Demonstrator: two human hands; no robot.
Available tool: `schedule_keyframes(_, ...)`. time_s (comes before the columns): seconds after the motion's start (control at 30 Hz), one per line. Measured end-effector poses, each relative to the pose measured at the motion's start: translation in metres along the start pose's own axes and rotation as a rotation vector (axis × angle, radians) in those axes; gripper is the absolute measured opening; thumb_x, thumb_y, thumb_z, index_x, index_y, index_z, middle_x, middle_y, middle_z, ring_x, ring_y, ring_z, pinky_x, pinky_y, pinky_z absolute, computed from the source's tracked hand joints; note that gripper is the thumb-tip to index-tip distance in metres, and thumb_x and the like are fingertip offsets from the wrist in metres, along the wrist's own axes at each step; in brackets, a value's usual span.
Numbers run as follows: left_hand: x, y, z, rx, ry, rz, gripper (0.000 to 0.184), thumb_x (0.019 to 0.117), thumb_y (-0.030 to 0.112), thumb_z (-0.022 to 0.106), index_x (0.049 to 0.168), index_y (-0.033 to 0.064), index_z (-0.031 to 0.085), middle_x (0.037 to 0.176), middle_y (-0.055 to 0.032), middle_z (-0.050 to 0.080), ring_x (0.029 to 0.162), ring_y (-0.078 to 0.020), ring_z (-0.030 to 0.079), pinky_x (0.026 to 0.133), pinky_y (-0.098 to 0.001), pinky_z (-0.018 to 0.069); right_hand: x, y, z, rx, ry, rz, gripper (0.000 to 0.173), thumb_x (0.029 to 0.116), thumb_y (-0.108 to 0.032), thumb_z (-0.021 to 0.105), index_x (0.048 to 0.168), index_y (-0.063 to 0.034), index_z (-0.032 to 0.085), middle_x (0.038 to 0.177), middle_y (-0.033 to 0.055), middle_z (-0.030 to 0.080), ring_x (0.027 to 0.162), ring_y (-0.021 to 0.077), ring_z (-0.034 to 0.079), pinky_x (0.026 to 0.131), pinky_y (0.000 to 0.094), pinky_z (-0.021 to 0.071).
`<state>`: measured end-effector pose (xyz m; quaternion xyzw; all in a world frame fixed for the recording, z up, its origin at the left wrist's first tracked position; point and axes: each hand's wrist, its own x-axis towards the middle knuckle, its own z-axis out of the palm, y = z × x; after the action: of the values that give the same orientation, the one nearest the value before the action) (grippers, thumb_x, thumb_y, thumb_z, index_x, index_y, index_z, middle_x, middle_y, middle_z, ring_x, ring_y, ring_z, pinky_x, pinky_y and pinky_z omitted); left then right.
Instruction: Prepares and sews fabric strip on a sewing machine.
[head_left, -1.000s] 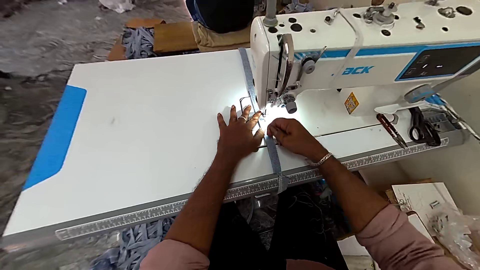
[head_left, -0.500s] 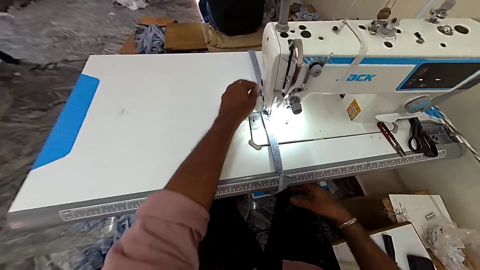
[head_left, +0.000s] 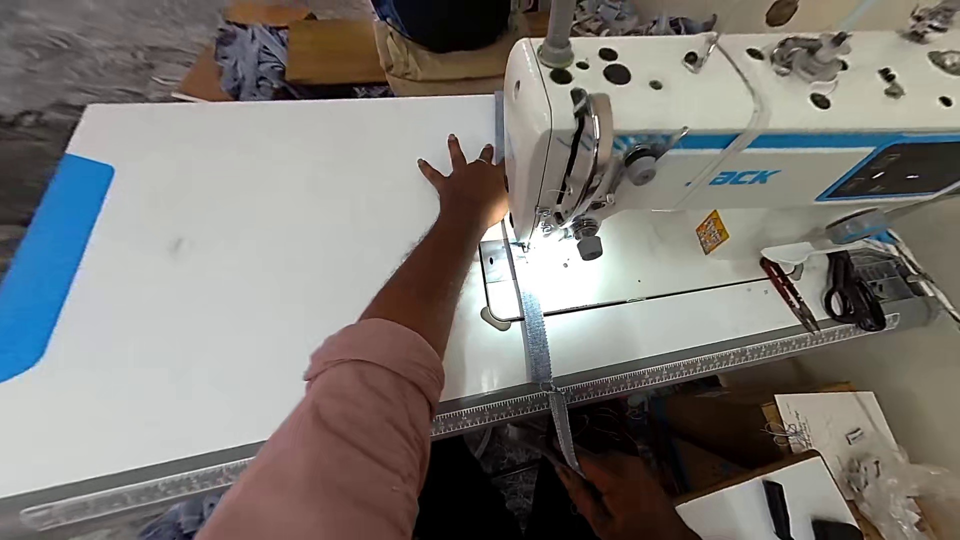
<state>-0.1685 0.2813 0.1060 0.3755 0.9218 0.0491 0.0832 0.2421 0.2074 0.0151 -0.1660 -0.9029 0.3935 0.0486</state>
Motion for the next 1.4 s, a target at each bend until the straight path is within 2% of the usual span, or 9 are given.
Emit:
schedule_keyframes(0.1, -0.01, -0.008, 0.011, -0.099, 0.157, -0.077, 0.053, 0.1108, 0.043, 0.032, 0.159, 0.0219, 0.04, 0.167, -0.0066, 0.035, 0.156, -0.0454, 0.019, 0.111, -0.0834, 0.0117, -0.012, -0.039, -0.007, -0.248, 0.071, 0.03, 0.055, 0.1005, -0.03, 0.057, 0.148, -0.0039, 0.053, 0.069, 0.0034, 0.069, 0.062, 0.0192, 0.068, 0.063, 0.0409, 0.0594)
schedule_keyframes(0.27, -0.118, -0.016, 0.04, -0.226, 0.282, 0.196, 0.043, 0.107, 0.034, 0.043, 0.125, 0.0045, 0.069, 0.135, -0.0191, 0.065, 0.141, -0.0434, 0.047, 0.114, -0.073, 0.0296, -0.04, -0.06, -0.004, -0.351, -0.098, -0.11, 0.055, 0.1003, -0.025, 0.055, 0.151, -0.0047, 0.049, 0.063, 0.0011, 0.066, 0.059, 0.018, 0.067, 0.079, 0.0429, 0.0585)
schedule_keyframes(0.37, -0.211, -0.008, 0.064, -0.092, 0.132, 0.35, 0.059, 0.1062, 0.057, 0.034, 0.146, 0.0212, 0.06, 0.156, -0.0004, 0.052, 0.152, -0.0407, 0.032, 0.114, -0.0811, 0.0152, -0.049, -0.048, 0.009, -0.373, -0.17, -0.125, 0.058, 0.1, -0.025, 0.054, 0.153, -0.004, 0.045, 0.061, 0.001, 0.064, 0.058, 0.0196, 0.066, 0.073, 0.0427, 0.058)
schedule_keyframes(0.47, -0.245, -0.006, 0.076, -0.038, 0.146, 0.39, 0.067, 0.1046, 0.065, 0.029, 0.15, 0.0243, 0.056, 0.158, 0.0029, 0.05, 0.153, -0.0436, 0.028, 0.11, -0.0853, 0.0126, -0.049, -0.041, 0.015, -0.372, -0.166, -0.104, 0.06, 0.1019, -0.024, 0.052, 0.156, -0.0038, 0.039, 0.061, 0.0006, 0.063, 0.061, 0.0203, 0.067, 0.079, 0.0445, 0.0582)
schedule_keyframes(0.67, -0.242, 0.0, 0.073, 0.018, 0.152, 0.386, 0.077, 0.0975, 0.077, 0.031, 0.151, 0.0271, 0.054, 0.159, -0.0015, 0.048, 0.153, -0.0465, 0.027, 0.109, -0.0844, 0.0169, -0.038, -0.029, 0.021, -0.388, -0.104, -0.111, 0.067, 0.1005, -0.022, 0.052, 0.16, -0.0032, 0.029, 0.061, -0.0011, 0.062, 0.062, 0.0197, 0.067, 0.086, 0.0494, 0.0567)
schedule_keyframes(1.03, -0.194, 0.0, 0.063, -0.017, 0.112, 0.22, 0.066, 0.1038, 0.062, 0.026, 0.155, 0.0281, 0.048, 0.163, 0.003, 0.042, 0.156, -0.0459, 0.015, 0.104, -0.0893, 0.0112, -0.014, -0.018, 0.042, -0.418, 0.026, -0.112, 0.066, 0.0979, -0.021, 0.054, 0.157, 0.002, 0.034, 0.074, 0.0012, 0.071, 0.075, 0.0203, 0.072, 0.101, 0.0552, 0.0511)
schedule_keyframes(1.23, -0.163, -0.003, 0.063, -0.032, 0.151, 0.153, 0.059, 0.1055, 0.055, 0.025, 0.15, 0.0312, 0.055, 0.163, 0.0051, 0.042, 0.157, -0.0446, 0.015, 0.104, -0.0899, 0.007, -0.002, -0.007, 0.019, -0.305, -0.277, 0.1, 0.084, 0.0994, -0.036, 0.059, 0.164, -0.0076, 0.012, 0.113, 0.0105, 0.073, 0.106, 0.0273, 0.07, 0.104, 0.0525, 0.0492)
schedule_keyframes(1.33, -0.152, -0.005, 0.06, -0.05, 0.155, 0.125, 0.055, 0.1054, 0.049, 0.026, 0.148, 0.0325, 0.057, 0.162, 0.0063, 0.043, 0.157, -0.0439, 0.016, 0.104, -0.0901, 0.0068, 0.016, -0.002, -0.035, -0.288, -0.346, 0.215, 0.069, 0.1002, -0.043, 0.06, 0.159, -0.0193, 0.035, 0.11, 0.0097, 0.072, 0.095, 0.0294, 0.072, 0.084, 0.0545, 0.0581)
schedule_keyframes(1.4, -0.147, -0.005, 0.056, -0.065, 0.138, 0.113, 0.054, 0.1053, 0.046, 0.027, 0.148, 0.0322, 0.057, 0.162, 0.0076, 0.043, 0.157, -0.0429, 0.015, 0.104, -0.0899, 0.0048, 0.027, 0.003, -0.083, -0.315, -0.201, 0.191, 0.042, 0.1011, -0.044, 0.06, 0.136, -0.0211, 0.065, 0.099, 0.005, 0.073, 0.086, 0.024, 0.071, 0.076, 0.0522, 0.0595)
